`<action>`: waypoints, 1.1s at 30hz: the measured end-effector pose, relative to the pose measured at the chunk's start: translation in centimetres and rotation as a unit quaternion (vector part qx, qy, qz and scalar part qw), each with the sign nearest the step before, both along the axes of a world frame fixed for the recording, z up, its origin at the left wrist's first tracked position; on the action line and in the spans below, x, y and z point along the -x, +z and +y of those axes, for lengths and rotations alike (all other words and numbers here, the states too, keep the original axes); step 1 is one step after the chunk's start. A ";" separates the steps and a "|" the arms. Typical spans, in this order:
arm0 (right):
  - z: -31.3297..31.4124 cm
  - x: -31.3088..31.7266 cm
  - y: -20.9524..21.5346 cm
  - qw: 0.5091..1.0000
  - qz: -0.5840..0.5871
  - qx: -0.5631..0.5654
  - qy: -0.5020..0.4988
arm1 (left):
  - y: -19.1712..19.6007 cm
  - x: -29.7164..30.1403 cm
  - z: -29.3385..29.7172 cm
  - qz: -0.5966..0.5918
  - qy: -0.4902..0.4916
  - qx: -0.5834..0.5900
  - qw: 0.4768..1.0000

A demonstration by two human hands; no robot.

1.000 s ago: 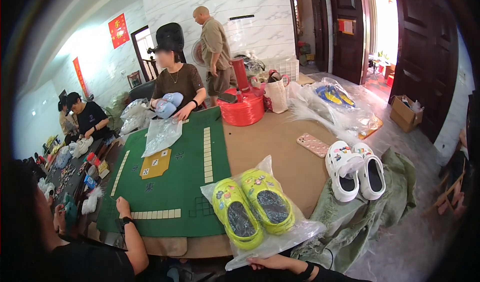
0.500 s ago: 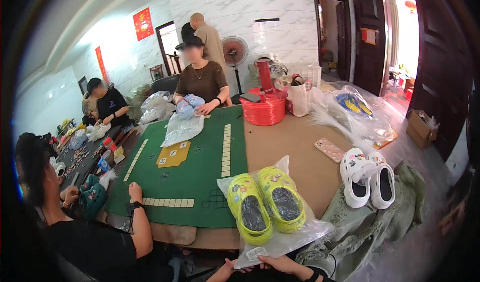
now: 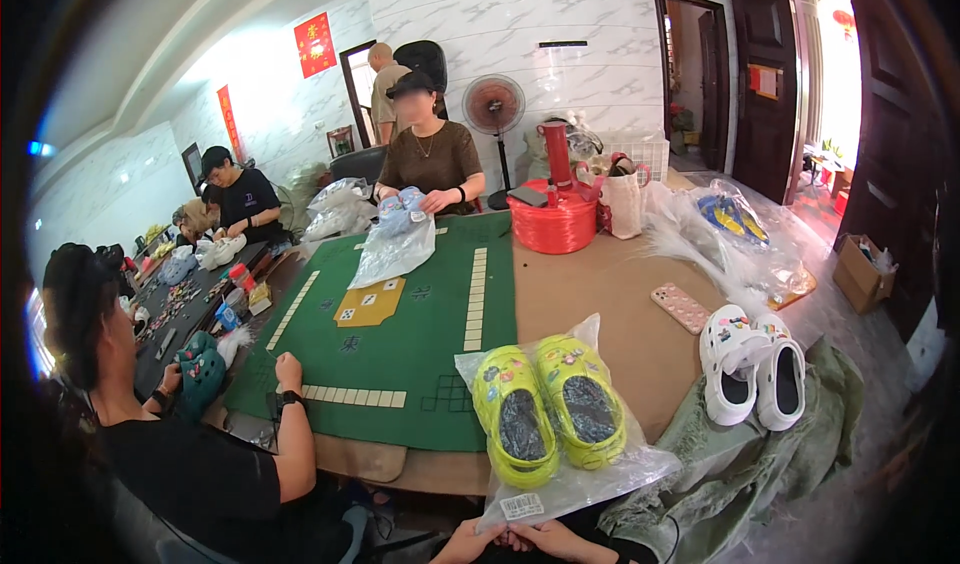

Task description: Placing pairs of foam clogs into plastic bags for final packaging.

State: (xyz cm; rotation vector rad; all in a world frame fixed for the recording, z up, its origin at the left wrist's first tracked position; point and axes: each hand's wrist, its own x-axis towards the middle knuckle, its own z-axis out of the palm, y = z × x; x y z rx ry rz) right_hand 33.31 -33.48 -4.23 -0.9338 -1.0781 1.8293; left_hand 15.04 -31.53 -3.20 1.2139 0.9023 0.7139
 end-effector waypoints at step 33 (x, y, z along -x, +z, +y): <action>-0.6 -1.2 0.7 0.999 -0.035 -0.024 -0.008 | -0.8 -0.4 -1.4 -0.058 0.067 0.016 0.996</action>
